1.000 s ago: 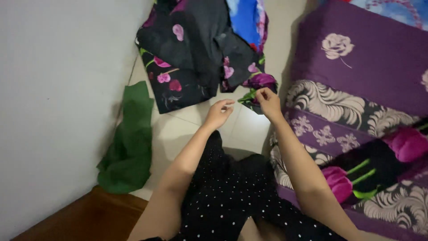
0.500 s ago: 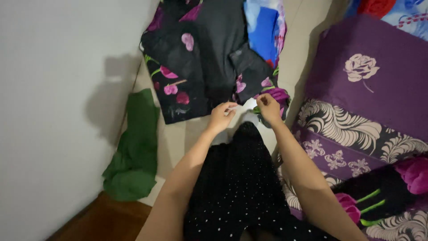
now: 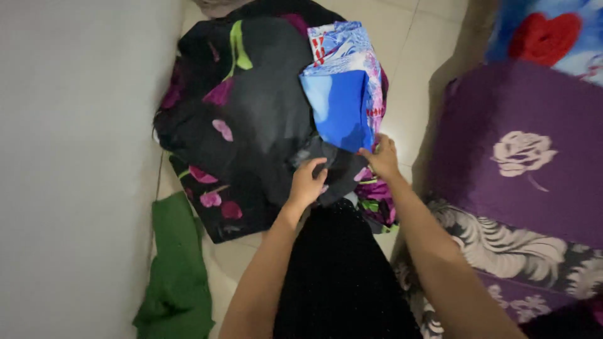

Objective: The person sits on the floor and inserts a white pillow into a blue floral pillowcase. They align the corners, push the pillow inside, and smooth the case. The person then folds a black floral cloth and places it on top of the finished pillow.

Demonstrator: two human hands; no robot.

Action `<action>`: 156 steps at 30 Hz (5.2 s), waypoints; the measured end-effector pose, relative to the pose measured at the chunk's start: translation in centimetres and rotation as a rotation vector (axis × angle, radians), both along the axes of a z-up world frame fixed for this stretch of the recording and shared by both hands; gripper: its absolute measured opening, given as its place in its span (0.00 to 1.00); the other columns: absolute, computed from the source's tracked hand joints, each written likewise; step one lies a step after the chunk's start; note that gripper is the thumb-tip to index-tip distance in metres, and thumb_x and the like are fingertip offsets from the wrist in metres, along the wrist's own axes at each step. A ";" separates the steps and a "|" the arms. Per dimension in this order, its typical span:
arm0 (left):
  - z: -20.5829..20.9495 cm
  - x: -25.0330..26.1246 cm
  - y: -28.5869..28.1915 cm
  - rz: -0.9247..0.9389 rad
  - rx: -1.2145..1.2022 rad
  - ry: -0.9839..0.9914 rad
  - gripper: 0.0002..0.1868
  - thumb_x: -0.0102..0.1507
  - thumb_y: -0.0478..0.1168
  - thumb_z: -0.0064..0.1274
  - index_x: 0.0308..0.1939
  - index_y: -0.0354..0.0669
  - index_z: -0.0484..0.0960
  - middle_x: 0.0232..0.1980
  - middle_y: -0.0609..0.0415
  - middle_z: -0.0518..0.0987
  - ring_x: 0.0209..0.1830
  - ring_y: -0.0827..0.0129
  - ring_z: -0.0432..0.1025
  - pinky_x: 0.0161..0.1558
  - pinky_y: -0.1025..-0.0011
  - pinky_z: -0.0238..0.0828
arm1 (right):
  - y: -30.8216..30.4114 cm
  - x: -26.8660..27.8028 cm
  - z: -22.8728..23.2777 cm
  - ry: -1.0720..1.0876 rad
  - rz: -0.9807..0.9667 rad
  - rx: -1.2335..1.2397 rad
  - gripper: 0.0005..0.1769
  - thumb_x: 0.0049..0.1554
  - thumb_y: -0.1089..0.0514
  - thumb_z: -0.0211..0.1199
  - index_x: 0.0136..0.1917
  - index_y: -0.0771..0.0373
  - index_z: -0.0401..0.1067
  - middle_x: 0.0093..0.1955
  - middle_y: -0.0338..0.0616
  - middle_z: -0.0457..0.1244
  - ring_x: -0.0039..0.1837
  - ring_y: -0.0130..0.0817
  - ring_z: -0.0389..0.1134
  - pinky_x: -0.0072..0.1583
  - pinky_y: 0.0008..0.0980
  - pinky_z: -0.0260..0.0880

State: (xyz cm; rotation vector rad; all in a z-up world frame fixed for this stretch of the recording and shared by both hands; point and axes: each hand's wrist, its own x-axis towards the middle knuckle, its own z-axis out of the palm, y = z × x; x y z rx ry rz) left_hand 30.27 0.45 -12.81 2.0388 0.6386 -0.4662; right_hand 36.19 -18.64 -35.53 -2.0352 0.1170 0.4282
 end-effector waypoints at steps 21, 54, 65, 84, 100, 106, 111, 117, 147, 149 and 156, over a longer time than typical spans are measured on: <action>-15.8 6.4 2.0 -0.099 -0.060 -0.185 0.49 0.65 0.43 0.61 0.81 0.36 0.45 0.75 0.36 0.65 0.74 0.52 0.64 0.72 0.61 0.58 | 4.6 6.4 -5.9 0.508 -0.119 0.616 0.44 0.50 0.52 0.75 0.75 0.69 0.66 0.70 0.57 0.68 0.68 0.43 0.70 0.70 0.40 0.70; -8.8 7.2 -15.6 -0.480 -0.457 -0.059 0.09 0.67 0.29 0.52 0.46 0.37 0.88 0.46 0.53 0.87 0.46 0.75 0.79 0.53 0.74 0.75 | -10.1 -3.0 7.2 -0.099 -0.481 0.210 0.20 0.53 0.67 0.62 0.60 0.65 0.75 0.52 0.51 0.71 0.56 0.38 0.73 0.58 0.37 0.72; -5.1 3.4 -22.9 -0.762 -0.314 -0.303 0.20 0.62 0.31 0.55 0.59 0.42 0.80 0.62 0.47 0.80 0.66 0.53 0.73 0.68 0.62 0.66 | -34.7 -17.8 -0.5 -0.185 -1.341 -0.311 0.34 0.62 0.68 0.69 0.73 0.76 0.53 0.69 0.56 0.63 0.67 0.37 0.65 0.70 0.35 0.61; 0.8 -11.1 2.2 -0.059 0.058 -0.286 0.16 0.64 0.32 0.57 0.56 0.47 0.82 0.52 0.51 0.82 0.49 0.65 0.77 0.50 0.70 0.76 | 5.5 -13.2 17.5 0.003 -0.021 0.374 0.08 0.59 0.62 0.65 0.53 0.63 0.77 0.47 0.43 0.69 0.44 0.27 0.72 0.47 0.28 0.72; -3.6 -35.5 25.2 0.273 0.235 -0.214 0.14 0.64 0.36 0.56 0.54 0.45 0.83 0.50 0.46 0.83 0.51 0.56 0.77 0.53 0.64 0.73 | 30.2 -29.1 4.1 0.076 0.454 0.198 0.15 0.59 0.60 0.65 0.60 0.63 0.76 0.56 0.49 0.71 0.55 0.36 0.73 0.57 0.33 0.72; -8.3 -36.6 26.5 0.309 0.137 -0.151 0.17 0.63 0.34 0.53 0.56 0.42 0.83 0.54 0.44 0.82 0.55 0.55 0.77 0.58 0.64 0.72 | 31.5 -34.0 -12.9 0.488 0.382 -0.077 0.40 0.57 0.44 0.68 0.75 0.63 0.59 0.73 0.56 0.58 0.72 0.49 0.59 0.70 0.41 0.59; -11.7 -38.4 26.9 0.377 -0.004 -0.082 0.15 0.66 0.34 0.50 0.56 0.41 0.82 0.58 0.44 0.80 0.58 0.57 0.76 0.60 0.67 0.72 | 31.6 -32.0 -10.4 0.761 0.123 -0.324 0.65 0.48 0.29 0.71 0.83 0.59 0.42 0.81 0.60 0.44 0.80 0.58 0.44 0.76 0.49 0.46; -13.7 -39.0 27.5 0.348 0.047 -0.073 0.17 0.65 0.33 0.51 0.57 0.39 0.82 0.56 0.43 0.81 0.58 0.57 0.76 0.62 0.65 0.71 | 30.2 -31.1 -12.8 0.891 0.163 0.110 0.71 0.43 0.23 0.69 0.82 0.73 0.51 0.81 0.60 0.54 0.80 0.54 0.56 0.77 0.44 0.54; 28.3 -30.2 8.1 -0.515 0.538 -0.771 0.50 0.43 0.44 0.70 0.70 0.45 0.70 0.72 0.43 0.68 0.74 0.44 0.60 0.70 0.43 0.53 | 1.1 -30.6 48.3 0.352 -0.502 1.130 0.17 0.52 0.61 0.69 0.55 0.67 0.75 0.51 0.47 0.71 0.51 0.37 0.73 0.55 0.38 0.74; 30.6 -28.6 5.2 -0.611 0.493 -0.823 0.50 0.41 0.46 0.71 0.68 0.44 0.72 0.68 0.44 0.72 0.69 0.46 0.64 0.67 0.47 0.57 | -2.3 -31.3 48.7 0.315 -0.561 1.159 0.16 0.55 0.59 0.67 0.55 0.67 0.74 0.51 0.47 0.71 0.50 0.39 0.73 0.54 0.39 0.74; 36.4 -23.0 -4.1 -0.875 0.536 -0.907 0.37 0.41 0.35 0.58 0.57 0.42 0.82 0.49 0.46 0.82 0.51 0.51 0.75 0.56 0.56 0.68 | -13.1 -32.5 51.8 0.323 -0.698 1.310 0.20 0.59 0.52 0.62 0.60 0.67 0.72 0.54 0.47 0.70 0.54 0.38 0.73 0.57 0.40 0.74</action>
